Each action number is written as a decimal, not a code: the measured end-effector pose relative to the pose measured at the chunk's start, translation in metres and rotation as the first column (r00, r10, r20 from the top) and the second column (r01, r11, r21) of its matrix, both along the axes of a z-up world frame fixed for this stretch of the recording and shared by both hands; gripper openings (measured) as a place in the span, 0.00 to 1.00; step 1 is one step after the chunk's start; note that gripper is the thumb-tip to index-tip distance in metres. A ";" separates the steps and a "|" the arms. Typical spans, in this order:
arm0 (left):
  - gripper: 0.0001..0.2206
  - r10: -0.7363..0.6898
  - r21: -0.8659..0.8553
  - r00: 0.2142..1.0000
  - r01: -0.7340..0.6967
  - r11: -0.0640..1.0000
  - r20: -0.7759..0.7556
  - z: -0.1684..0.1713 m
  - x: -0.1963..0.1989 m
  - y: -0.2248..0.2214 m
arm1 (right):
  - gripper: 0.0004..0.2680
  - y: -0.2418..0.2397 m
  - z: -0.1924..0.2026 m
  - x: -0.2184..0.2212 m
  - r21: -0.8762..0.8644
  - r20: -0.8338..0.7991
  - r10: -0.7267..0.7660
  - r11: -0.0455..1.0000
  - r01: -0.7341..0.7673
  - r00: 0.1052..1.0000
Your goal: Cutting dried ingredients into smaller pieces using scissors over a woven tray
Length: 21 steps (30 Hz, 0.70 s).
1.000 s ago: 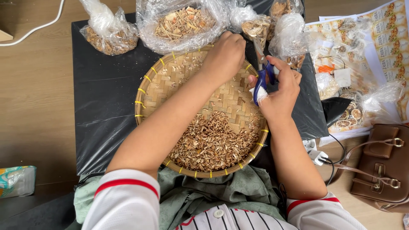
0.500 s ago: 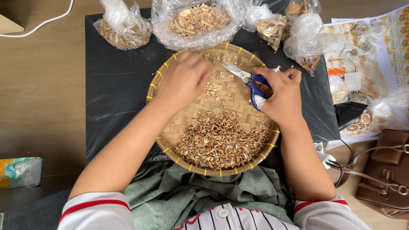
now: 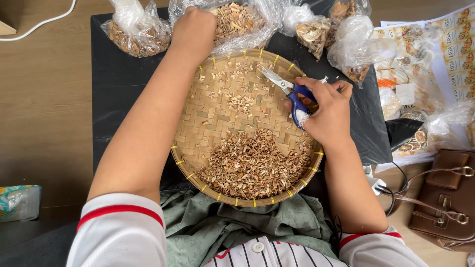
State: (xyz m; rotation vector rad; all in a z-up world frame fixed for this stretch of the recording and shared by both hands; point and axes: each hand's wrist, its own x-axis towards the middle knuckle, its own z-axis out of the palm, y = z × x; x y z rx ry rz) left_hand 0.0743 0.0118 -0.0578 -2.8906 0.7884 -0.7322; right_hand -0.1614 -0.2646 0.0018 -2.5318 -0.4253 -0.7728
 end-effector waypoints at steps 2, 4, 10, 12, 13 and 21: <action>0.06 -0.012 0.014 0.999 0.011 1.000 0.034 0.000 -0.005 0.000 | 0.15 -0.001 -0.002 0.000 -0.005 -0.003 0.000 1.000 0.000 1.000; 0.07 -0.024 0.027 0.997 0.022 0.999 0.072 0.011 -0.015 0.001 | 0.15 -0.001 -0.003 0.000 -0.011 -0.002 0.000 1.000 0.000 1.000; 0.05 -0.133 -0.472 0.987 0.160 0.867 0.091 0.075 -0.086 0.006 | 0.15 -0.001 -0.003 -0.001 -0.009 -0.012 -0.013 1.000 0.013 1.000; 0.06 -0.285 -0.680 0.957 0.170 0.713 -0.060 0.088 -0.111 0.006 | 0.14 -0.002 -0.005 -0.001 -0.005 0.013 -0.042 0.999 0.042 0.999; 0.06 -0.287 -0.679 0.956 0.172 0.714 -0.059 0.086 -0.124 0.006 | 0.14 -0.003 -0.006 0.001 -0.004 0.014 -0.044 0.999 0.044 0.999; 0.05 -0.548 -0.788 0.586 -0.298 0.539 -0.597 0.052 -0.169 0.003 | 0.19 -0.014 -0.018 -0.006 0.332 0.040 -0.024 0.943 0.009 0.999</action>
